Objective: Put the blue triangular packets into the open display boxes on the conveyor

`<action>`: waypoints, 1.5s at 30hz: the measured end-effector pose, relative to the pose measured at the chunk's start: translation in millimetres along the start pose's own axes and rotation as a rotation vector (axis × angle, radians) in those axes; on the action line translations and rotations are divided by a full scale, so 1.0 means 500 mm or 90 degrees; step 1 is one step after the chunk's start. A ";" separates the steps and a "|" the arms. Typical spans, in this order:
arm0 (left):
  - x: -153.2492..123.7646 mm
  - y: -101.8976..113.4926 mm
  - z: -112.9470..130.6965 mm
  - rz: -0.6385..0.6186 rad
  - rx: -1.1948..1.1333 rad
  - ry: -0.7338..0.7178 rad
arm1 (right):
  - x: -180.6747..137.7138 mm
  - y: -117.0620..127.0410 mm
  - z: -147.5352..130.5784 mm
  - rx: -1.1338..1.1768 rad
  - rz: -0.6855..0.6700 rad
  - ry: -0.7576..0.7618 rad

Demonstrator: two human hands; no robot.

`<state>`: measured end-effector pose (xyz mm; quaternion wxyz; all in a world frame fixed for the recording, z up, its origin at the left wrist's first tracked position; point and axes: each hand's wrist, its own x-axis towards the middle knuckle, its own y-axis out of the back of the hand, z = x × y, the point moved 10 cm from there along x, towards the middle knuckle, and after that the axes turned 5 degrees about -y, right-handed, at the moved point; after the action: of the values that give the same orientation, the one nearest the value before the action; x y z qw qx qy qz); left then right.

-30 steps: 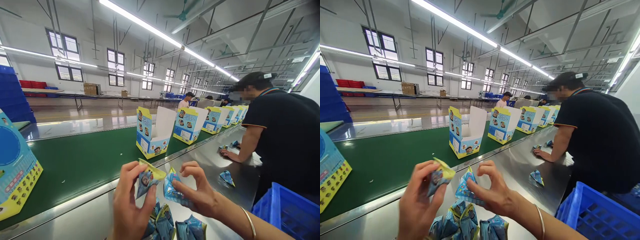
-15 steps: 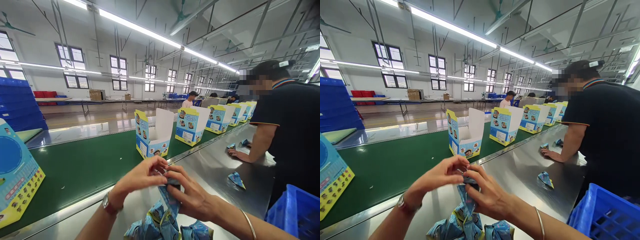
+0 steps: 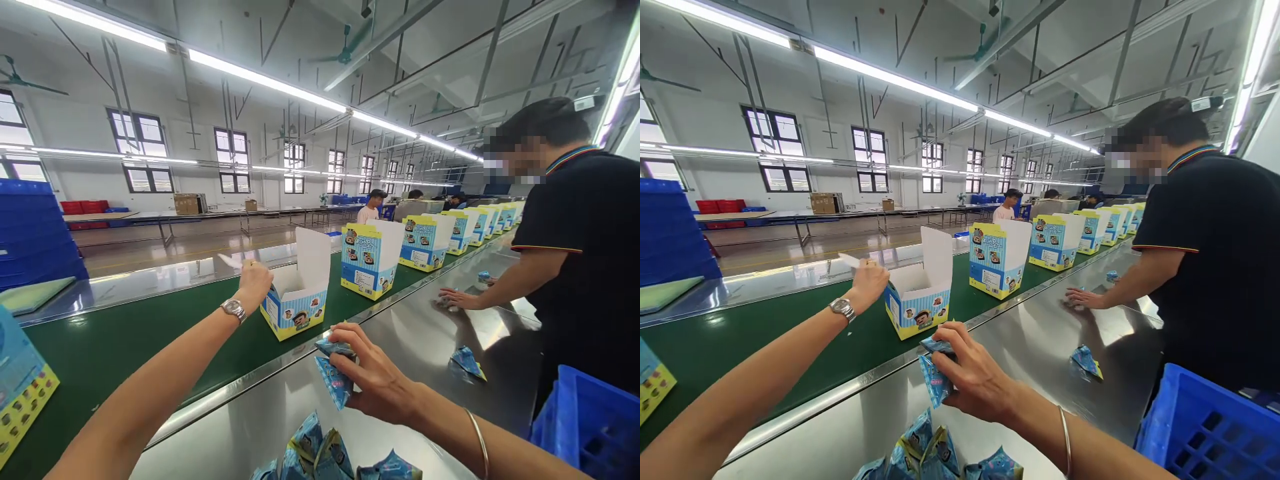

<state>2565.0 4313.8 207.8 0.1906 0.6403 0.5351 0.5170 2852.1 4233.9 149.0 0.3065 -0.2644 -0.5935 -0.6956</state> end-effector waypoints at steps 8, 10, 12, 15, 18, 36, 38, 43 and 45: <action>-0.242 -0.210 -0.009 -0.084 -0.064 0.198 | -0.006 0.009 0.019 0.019 -0.028 -0.001; -0.275 -0.268 0.030 -0.111 -0.100 0.207 | -0.014 0.009 0.030 0.015 -0.033 -0.006; -0.290 -0.309 0.067 -0.129 -0.136 0.209 | -0.021 0.010 0.042 0.008 -0.040 -0.013; -0.288 -0.328 0.092 -0.132 -0.167 0.219 | -0.031 0.013 0.060 -0.006 -0.053 -0.024; -0.272 -0.304 0.075 -0.101 -0.166 0.240 | -0.036 0.019 0.074 -0.021 -0.054 -0.027; -0.239 -0.073 0.169 -0.016 -0.276 0.170 | -0.074 0.062 0.159 -0.007 -0.022 -0.026; -0.255 -0.085 0.224 -0.064 -0.352 0.160 | -0.083 0.060 0.177 -0.004 -0.030 -0.038; -0.274 -0.070 0.346 -0.160 -0.584 0.095 | -0.099 0.064 0.205 0.015 -0.055 -0.054; -0.266 -0.033 0.384 -0.151 -0.750 0.080 | -0.099 0.076 0.206 0.025 -0.047 -0.048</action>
<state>2737.3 4261.8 58.2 0.5375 0.3317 0.2367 0.7383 2913.7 4337.2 154.1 0.2634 -0.2626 -0.6278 -0.6838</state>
